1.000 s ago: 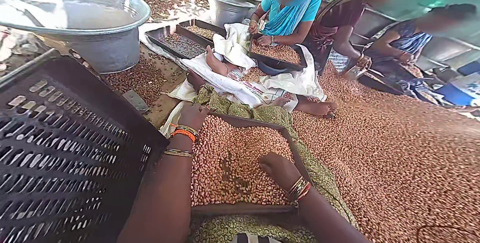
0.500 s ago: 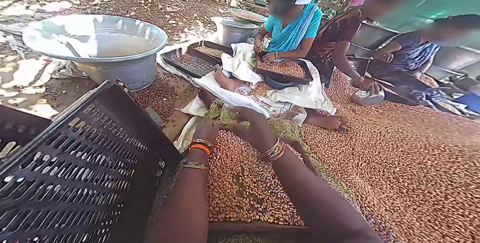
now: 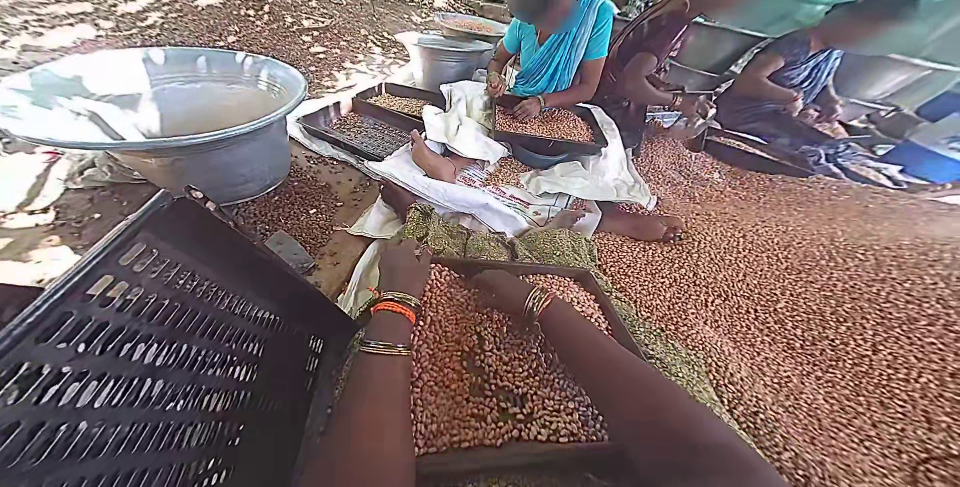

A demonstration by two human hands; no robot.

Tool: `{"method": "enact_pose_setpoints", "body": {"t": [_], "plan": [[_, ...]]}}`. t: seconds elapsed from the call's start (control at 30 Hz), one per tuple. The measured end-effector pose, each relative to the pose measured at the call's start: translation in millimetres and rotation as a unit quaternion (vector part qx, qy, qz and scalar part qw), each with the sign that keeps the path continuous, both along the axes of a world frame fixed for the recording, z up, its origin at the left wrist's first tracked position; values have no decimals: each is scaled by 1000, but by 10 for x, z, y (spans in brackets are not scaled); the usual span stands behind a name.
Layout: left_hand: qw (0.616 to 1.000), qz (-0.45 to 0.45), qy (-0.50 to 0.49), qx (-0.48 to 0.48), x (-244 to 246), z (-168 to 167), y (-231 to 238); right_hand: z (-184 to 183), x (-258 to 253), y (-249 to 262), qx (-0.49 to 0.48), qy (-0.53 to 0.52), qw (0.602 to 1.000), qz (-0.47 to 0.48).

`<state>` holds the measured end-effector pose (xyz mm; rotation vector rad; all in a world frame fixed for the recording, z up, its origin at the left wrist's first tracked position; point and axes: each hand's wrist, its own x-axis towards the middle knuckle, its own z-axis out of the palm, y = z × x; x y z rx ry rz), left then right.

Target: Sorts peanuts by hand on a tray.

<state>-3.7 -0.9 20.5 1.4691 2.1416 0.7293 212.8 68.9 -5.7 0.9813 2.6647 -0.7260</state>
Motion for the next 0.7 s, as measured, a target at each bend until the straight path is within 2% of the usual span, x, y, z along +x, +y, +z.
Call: {"method": "enact_pose_setpoints", "body": {"t": [0.1, 0.17, 0.2, 0.27, 0.33, 0.43, 0.53, 0.7], "plan": [[995, -69, -7, 64, 47, -5, 4, 173, 263, -5, -20, -106, 993, 43], [989, -144, 13, 12, 104, 20, 18, 426, 297, -58, -61, -192, 977, 66], [985, -167, 31, -16, 145, 37, 21, 509, 282, -77, -67, -202, 974, 73], [980, -185, 56, -38, 180, 52, 21, 505, 185, -61, -38, -135, 988, 69], [983, -171, 63, -28, 172, 38, 21, 315, -1, -25, 16, 6, 998, 55], [988, -142, 58, -14, 148, 15, 31, -11, -289, -50, 48, 150, 987, 14], [989, -125, 76, -31, 164, 42, 16, -196, -343, -155, 51, 164, 985, -35], [992, -47, 101, -60, 217, 123, -44, -241, -133, -77, 27, 185, 980, -69]]}}
